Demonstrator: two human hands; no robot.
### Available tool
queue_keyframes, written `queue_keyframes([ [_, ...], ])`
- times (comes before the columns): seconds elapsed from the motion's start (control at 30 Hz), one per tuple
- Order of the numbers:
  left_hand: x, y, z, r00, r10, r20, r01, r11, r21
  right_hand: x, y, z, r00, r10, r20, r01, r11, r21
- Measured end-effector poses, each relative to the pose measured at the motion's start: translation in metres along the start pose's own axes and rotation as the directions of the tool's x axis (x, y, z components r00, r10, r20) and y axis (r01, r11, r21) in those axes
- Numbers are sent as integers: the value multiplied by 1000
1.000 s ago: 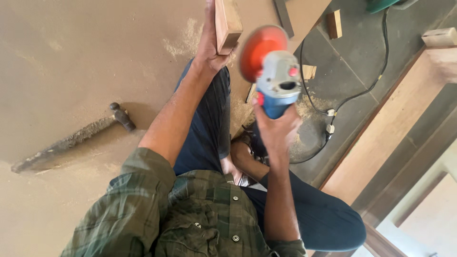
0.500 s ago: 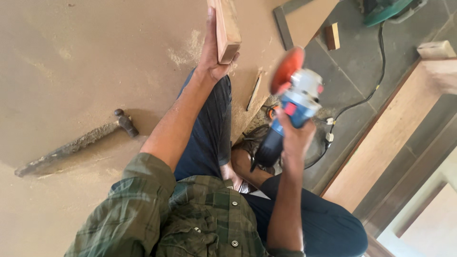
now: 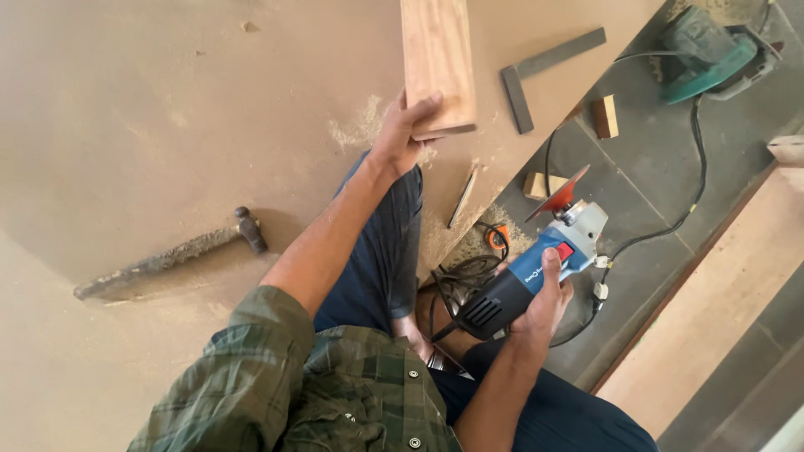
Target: The person sands the surface and edges of a wooden block using a handheld power angle grinder while sitting on the floor.
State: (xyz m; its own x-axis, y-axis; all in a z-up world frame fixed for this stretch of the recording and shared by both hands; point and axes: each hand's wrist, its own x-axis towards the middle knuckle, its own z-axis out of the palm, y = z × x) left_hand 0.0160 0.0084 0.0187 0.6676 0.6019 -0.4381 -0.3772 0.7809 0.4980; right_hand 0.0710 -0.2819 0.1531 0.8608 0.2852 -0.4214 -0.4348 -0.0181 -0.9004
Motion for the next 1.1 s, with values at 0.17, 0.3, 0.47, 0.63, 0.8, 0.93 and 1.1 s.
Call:
queue_keyframes([
  [0.17, -2, -9, 15, 999, 49, 16, -51, 988, 143, 0, -7, -3, 1000, 20, -14, -20, 999, 42],
  [0.3, 2, -14, 11, 997, 51, -62, -41, 987, 158, 0, -10, -8, 1000, 5, 14, -6, 997, 82],
  [0.47, 6, -13, -3, 984, 171, -52, -167, 983, 80, 2, -8, -14, 998, 24, 57, -34, 984, 178],
  [0.63, 0, 8, -5, 971, 217, -98, -176, 931, 318, 3, -7, -16, 999, 9, 38, -13, 993, 116],
  [0.8, -37, 58, -46, 982, 188, -14, -176, 938, 300, 13, -4, -15, 999, 26, 22, -28, 995, 99],
  [0.93, -21, 74, -99, 964, 243, -104, -216, 951, 220, 12, -1, -16, 998, 56, -5, -55, 996, 68],
  [1.1, 67, 178, -155, 865, 468, 181, -469, 882, -41, 15, 4, -21, 998, 52, 20, -54, 992, 113],
])
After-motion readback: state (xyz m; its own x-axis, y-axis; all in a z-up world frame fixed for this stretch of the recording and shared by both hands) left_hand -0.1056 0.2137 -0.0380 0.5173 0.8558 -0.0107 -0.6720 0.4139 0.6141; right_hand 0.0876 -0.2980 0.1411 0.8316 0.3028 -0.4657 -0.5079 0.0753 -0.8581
